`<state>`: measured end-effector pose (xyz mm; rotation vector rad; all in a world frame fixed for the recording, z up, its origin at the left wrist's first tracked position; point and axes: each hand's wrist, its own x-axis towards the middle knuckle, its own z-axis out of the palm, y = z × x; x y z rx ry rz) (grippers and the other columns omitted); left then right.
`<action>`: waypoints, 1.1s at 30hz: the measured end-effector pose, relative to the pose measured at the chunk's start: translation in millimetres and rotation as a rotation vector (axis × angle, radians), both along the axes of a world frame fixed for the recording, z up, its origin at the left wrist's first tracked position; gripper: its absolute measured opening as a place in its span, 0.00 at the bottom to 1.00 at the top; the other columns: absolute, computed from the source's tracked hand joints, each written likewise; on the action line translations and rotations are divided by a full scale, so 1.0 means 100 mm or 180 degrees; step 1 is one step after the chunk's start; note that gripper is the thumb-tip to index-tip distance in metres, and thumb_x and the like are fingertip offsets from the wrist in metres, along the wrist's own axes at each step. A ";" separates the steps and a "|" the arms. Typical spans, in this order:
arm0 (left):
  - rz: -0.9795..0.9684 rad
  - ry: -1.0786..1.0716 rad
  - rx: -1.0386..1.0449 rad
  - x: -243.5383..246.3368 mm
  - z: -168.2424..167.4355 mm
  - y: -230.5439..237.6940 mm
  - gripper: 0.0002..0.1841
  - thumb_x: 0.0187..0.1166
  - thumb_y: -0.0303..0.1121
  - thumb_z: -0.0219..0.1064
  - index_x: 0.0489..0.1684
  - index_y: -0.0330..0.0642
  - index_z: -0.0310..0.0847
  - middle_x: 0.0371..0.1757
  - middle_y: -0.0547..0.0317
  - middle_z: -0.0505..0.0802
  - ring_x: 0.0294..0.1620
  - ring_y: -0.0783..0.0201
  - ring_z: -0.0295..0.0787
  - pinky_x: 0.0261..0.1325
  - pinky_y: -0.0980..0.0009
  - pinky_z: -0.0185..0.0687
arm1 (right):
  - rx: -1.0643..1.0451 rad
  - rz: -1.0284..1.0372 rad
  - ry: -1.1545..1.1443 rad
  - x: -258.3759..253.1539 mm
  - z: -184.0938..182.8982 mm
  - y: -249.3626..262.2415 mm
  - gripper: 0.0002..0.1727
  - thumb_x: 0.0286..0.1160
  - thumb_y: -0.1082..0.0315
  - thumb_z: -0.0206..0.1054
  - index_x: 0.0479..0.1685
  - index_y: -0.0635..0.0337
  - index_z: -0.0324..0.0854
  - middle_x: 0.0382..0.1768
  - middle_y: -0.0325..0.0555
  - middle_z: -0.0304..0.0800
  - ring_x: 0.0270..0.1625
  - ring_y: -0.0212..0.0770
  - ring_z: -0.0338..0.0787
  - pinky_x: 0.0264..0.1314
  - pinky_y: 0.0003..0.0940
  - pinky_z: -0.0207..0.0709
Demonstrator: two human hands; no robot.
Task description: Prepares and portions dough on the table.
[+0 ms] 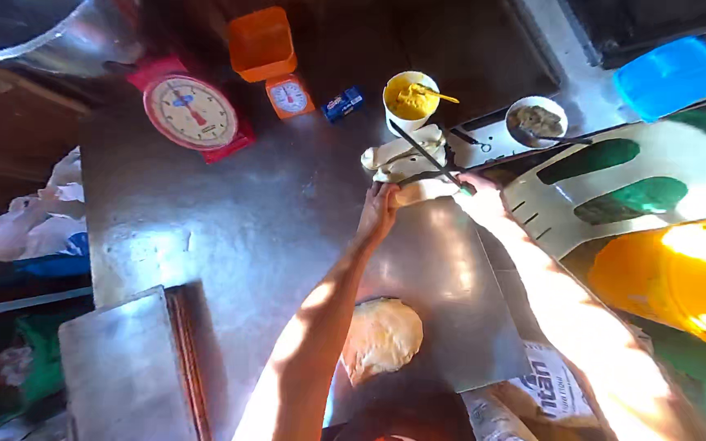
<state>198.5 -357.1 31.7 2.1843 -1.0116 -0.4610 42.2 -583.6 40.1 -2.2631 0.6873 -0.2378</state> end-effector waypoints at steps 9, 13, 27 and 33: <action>0.0232 0.0086 0.0317 0.08 0.33 1.19 0.27 0.83 0.37 0.67 0.82 0.43 0.72 0.79 0.49 0.80 0.79 0.52 0.77 0.80 0.51 0.76 | 0.0764 -0.0981 0.0600 -0.50 0.53 1.11 0.24 0.94 0.58 0.46 0.78 0.61 0.74 0.45 0.57 0.92 0.42 0.51 0.91 0.53 0.54 0.84; 0.0237 0.1025 0.0607 -0.51 0.22 2.46 0.34 0.72 0.45 0.79 0.79 0.45 0.75 0.75 0.53 0.85 0.75 0.59 0.81 0.74 0.52 0.82 | 0.0783 0.0020 0.0815 -1.21 0.29 2.57 0.32 0.92 0.57 0.47 0.92 0.60 0.55 0.43 0.53 0.93 0.38 0.46 0.93 0.44 0.48 0.89; 0.0260 0.0469 0.0582 -1.83 -0.17 3.17 0.26 0.69 0.35 0.76 0.70 0.44 0.83 0.65 0.41 0.86 0.69 0.41 0.81 0.70 0.42 0.79 | -0.0571 0.0543 0.1637 -2.15 -0.08 4.52 0.35 0.85 0.60 0.54 0.94 0.36 0.54 0.43 0.60 0.94 0.45 0.65 0.93 0.47 0.66 0.82; 0.0296 0.1076 0.0286 -2.24 0.11 4.03 0.26 0.68 0.31 0.80 0.67 0.39 0.81 0.67 0.42 0.86 0.64 0.48 0.87 0.66 0.48 0.85 | 0.0076 0.0519 0.1723 -4.16 -0.07 4.90 0.38 0.88 0.61 0.53 0.97 0.47 0.44 0.43 0.61 0.93 0.38 0.61 0.94 0.46 0.62 0.86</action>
